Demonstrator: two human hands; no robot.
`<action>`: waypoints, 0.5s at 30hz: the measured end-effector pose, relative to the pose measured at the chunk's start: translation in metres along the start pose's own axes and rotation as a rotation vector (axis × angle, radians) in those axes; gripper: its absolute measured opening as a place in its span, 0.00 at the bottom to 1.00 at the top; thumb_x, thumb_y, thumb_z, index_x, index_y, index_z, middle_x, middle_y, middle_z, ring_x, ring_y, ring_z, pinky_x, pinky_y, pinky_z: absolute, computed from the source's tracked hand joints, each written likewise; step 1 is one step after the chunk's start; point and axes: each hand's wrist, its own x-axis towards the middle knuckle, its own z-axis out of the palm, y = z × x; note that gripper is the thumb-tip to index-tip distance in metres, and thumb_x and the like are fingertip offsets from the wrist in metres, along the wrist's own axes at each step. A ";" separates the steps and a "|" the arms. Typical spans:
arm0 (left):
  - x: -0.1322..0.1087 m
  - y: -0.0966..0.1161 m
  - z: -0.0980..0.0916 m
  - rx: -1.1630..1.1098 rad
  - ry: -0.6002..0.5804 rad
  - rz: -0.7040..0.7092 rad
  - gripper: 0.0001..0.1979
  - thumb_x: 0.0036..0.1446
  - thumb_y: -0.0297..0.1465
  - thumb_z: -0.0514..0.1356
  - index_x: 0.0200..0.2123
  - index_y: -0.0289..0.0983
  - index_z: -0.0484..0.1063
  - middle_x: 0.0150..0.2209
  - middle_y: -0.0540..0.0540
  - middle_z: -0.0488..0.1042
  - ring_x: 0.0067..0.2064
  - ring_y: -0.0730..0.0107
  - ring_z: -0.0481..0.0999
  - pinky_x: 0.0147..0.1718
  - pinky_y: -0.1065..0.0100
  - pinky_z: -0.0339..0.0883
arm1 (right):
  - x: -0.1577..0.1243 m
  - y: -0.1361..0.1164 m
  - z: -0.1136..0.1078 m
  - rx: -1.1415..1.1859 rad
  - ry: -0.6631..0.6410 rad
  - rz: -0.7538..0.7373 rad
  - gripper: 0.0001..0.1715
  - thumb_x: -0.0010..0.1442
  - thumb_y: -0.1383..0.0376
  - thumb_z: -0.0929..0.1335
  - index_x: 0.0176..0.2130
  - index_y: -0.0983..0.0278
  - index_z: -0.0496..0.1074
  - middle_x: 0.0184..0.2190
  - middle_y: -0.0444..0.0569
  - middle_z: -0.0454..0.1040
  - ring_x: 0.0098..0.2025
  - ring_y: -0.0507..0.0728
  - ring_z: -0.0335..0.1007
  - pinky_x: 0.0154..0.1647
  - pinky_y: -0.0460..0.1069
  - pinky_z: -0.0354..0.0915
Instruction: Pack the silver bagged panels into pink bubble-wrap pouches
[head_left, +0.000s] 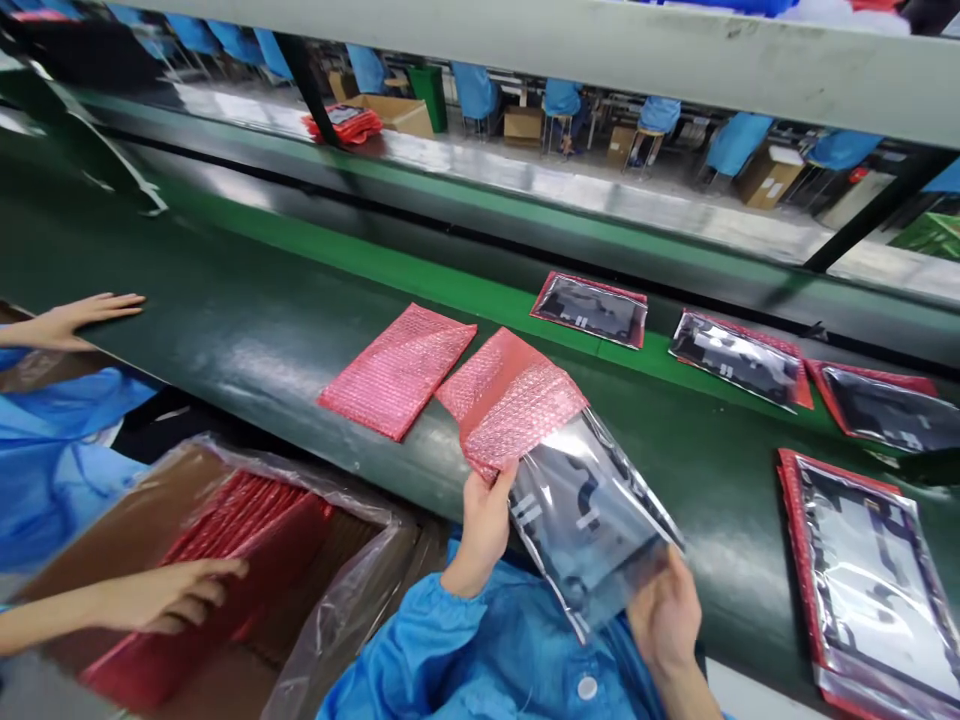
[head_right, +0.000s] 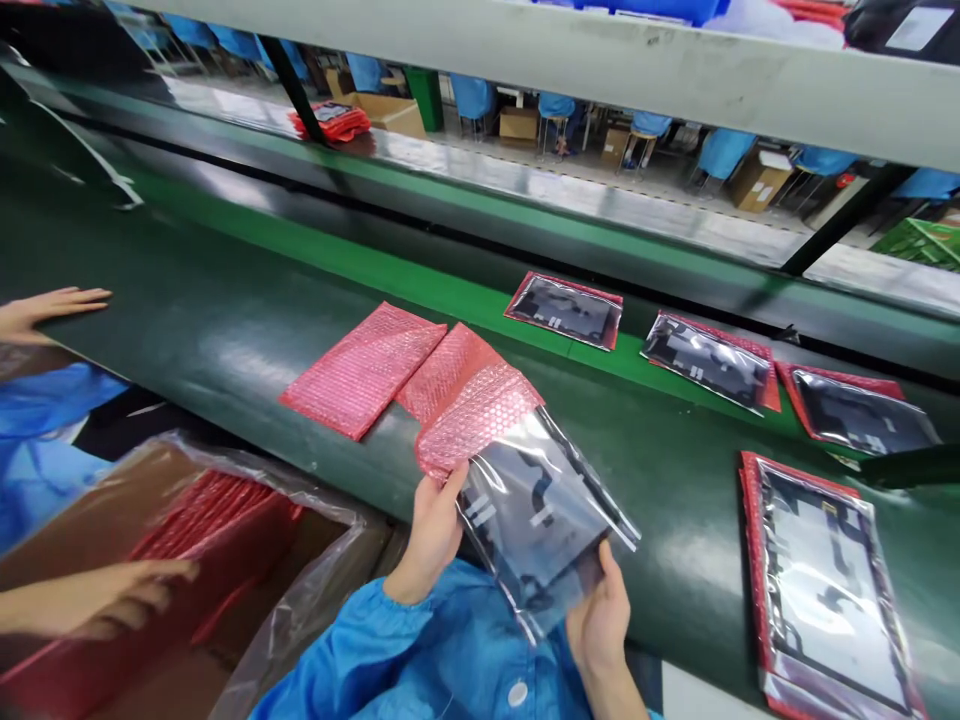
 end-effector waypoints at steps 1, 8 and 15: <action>0.003 0.004 -0.004 0.043 -0.007 0.011 0.22 0.49 0.47 0.71 0.41 0.37 0.78 0.41 0.45 0.82 0.42 0.63 0.80 0.48 0.60 0.73 | 0.001 -0.008 -0.003 -0.022 -0.071 -0.044 0.23 0.58 0.44 0.69 0.43 0.56 0.80 0.43 0.50 0.83 0.47 0.64 0.79 0.49 0.60 0.74; -0.004 0.032 -0.014 0.253 -0.262 -0.069 0.26 0.43 0.41 0.74 0.43 0.34 0.77 0.44 0.40 0.82 0.46 0.54 0.80 0.49 0.57 0.73 | 0.036 -0.056 0.007 -0.558 -0.343 -0.127 0.37 0.50 0.48 0.77 0.54 0.64 0.75 0.42 0.57 0.81 0.37 0.61 0.78 0.37 0.54 0.73; -0.004 0.033 -0.010 0.346 -0.277 0.005 0.27 0.45 0.38 0.73 0.48 0.35 0.73 0.49 0.40 0.81 0.51 0.55 0.79 0.53 0.58 0.70 | 0.038 -0.057 0.062 -0.826 -0.347 -0.171 0.37 0.52 0.35 0.69 0.35 0.66 0.79 0.16 0.45 0.70 0.17 0.55 0.65 0.18 0.49 0.63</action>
